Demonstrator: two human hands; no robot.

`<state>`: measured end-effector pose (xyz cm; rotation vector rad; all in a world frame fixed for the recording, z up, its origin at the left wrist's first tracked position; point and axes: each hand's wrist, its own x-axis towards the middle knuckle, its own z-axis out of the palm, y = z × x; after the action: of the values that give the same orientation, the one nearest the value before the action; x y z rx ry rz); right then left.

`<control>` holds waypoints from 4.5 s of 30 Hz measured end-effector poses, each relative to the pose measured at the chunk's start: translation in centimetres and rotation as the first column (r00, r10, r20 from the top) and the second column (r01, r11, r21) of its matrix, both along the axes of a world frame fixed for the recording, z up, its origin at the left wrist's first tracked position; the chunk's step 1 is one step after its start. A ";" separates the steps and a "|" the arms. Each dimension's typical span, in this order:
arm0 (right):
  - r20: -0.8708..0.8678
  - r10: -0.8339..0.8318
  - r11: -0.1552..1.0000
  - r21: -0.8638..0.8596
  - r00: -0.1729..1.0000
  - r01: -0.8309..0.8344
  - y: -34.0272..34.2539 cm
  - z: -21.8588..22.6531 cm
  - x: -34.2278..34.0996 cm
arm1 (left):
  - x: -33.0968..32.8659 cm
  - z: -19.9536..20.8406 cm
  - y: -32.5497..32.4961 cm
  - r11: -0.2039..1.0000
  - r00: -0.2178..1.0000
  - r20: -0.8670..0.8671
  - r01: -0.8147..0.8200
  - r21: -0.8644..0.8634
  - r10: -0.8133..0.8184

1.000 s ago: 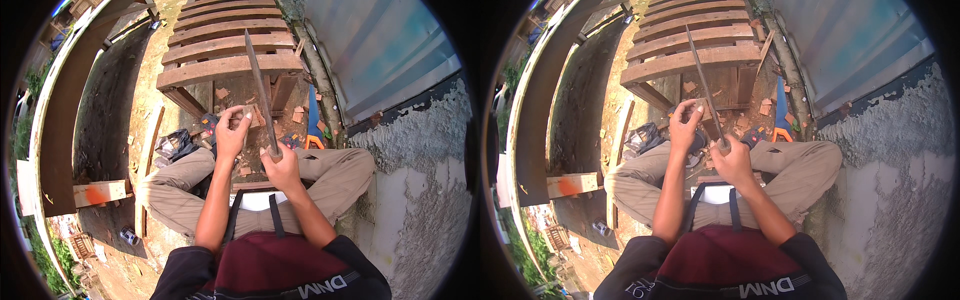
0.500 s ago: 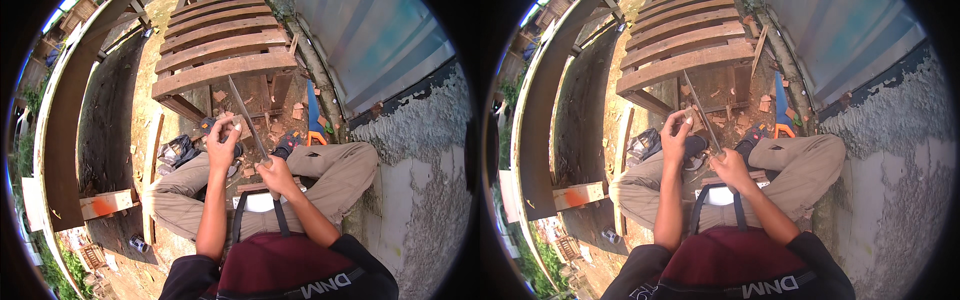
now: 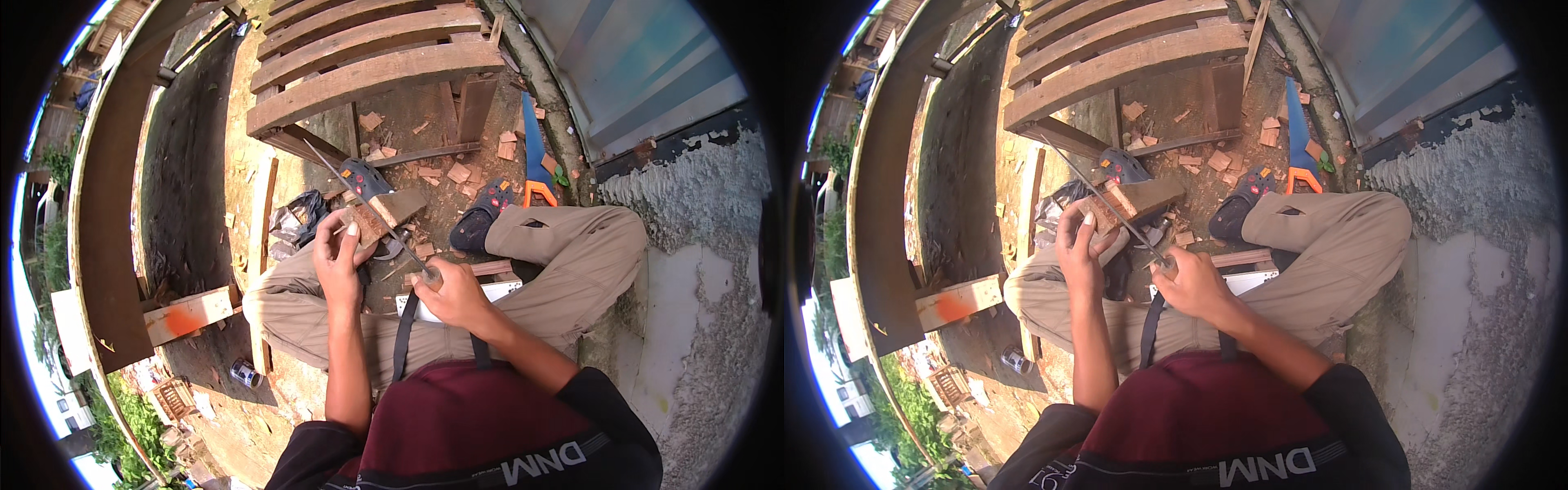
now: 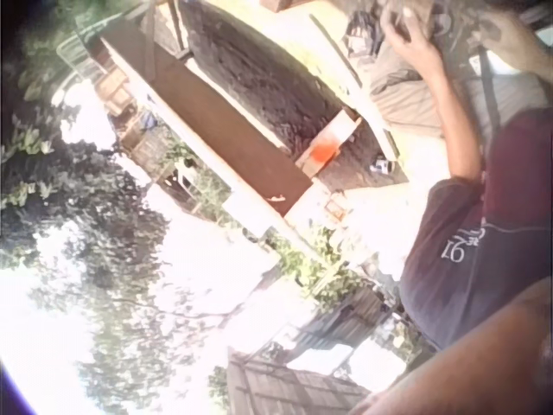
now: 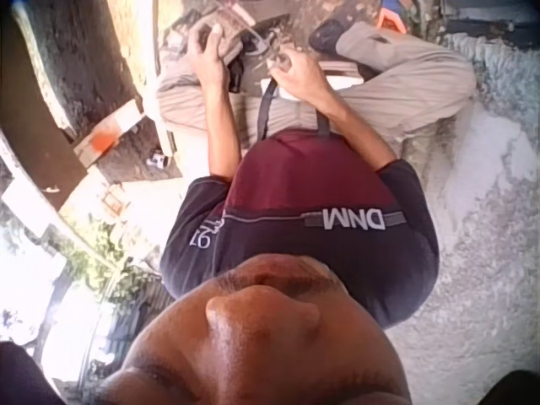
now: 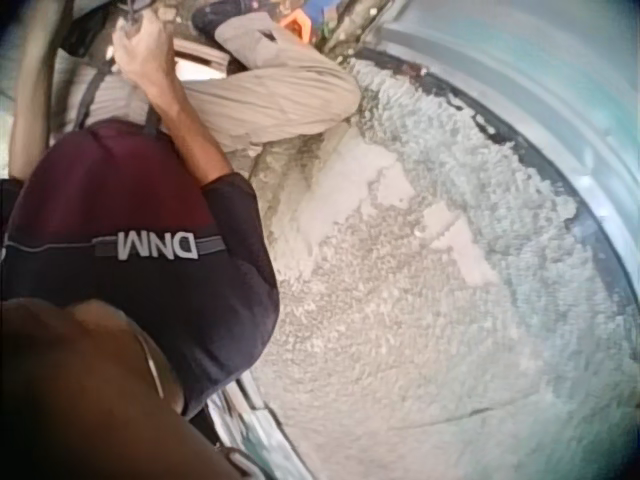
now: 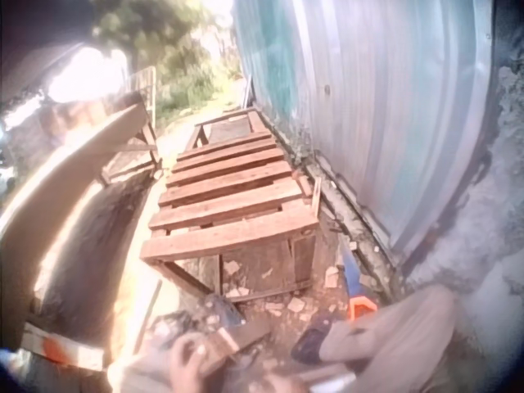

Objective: The person sits on the ground and uses a hand saw to cut a wooden plank on a pallet. After cutting, they use a knife to scrape and smooth the cut edge of the wood.

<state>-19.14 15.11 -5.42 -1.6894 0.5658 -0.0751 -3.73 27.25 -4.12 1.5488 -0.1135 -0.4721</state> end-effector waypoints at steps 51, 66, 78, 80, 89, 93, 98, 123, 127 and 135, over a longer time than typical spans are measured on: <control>0.119 0.228 0.970 -0.118 0.966 -0.214 -0.3 1.1 1.3 | -1.1 -3.6 3.0 0.964 0.972 -0.048 -0.236 -0.121 0.231; -0.005 0.254 0.958 -0.138 0.967 -0.252 -1.1 -0.9 2.3 | -0.9 -5.2 4.2 0.958 0.981 -0.016 -0.194 -0.212 0.195; 0.084 0.245 0.958 -0.175 0.966 -0.228 -0.1 0.5 2.6 | -1.2 -5.7 5.1 0.940 0.964 -0.051 -0.264 -0.215 0.259; 0.259 0.264 0.956 -0.198 0.929 -0.217 -0.5 1.9 2.5 | -1.1 -4.7 3.5 0.931 0.955 -0.079 -0.295 -0.213 0.285; 0.026 0.247 0.962 -0.126 0.969 -0.242 -0.2 0.0 1.4 | -1.1 -5.3 4.4 0.938 0.964 -0.081 -0.263 -0.225 0.251; 0.261 0.189 0.978 -0.135 0.947 -0.158 -0.5 -0.2 0.8 | -1.6 -4.6 3.2 0.938 0.963 -0.088 -0.267 -0.221 0.254; -0.029 0.228 0.958 -0.175 0.973 -0.229 -1.5 -3.5 1.1 | -1.3 -4.8 4.0 0.931 0.961 -0.090 -0.275 -0.242 0.260; 0.076 0.220 0.965 -0.162 0.973 -0.205 -0.9 0.6 2.1 | -0.1 -5.2 3.8 0.926 0.959 -0.089 -0.285 -0.249 0.271; 0.074 0.174 0.983 -0.079 0.982 -0.168 -0.2 -2.4 1.2 | 0.2 -5.9 4.5 0.948 0.978 -0.062 -0.210 -0.241 0.201; 0.123 0.223 0.972 -0.103 0.967 -0.211 -0.5 1.6 1.4 | -0.5 -4.0 3.5 0.933 0.959 -0.113 -0.279 -0.226 0.259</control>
<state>-17.77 14.60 -3.81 -1.8084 0.2774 -0.0553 -4.27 30.79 -8.16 1.2808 0.1019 -0.2903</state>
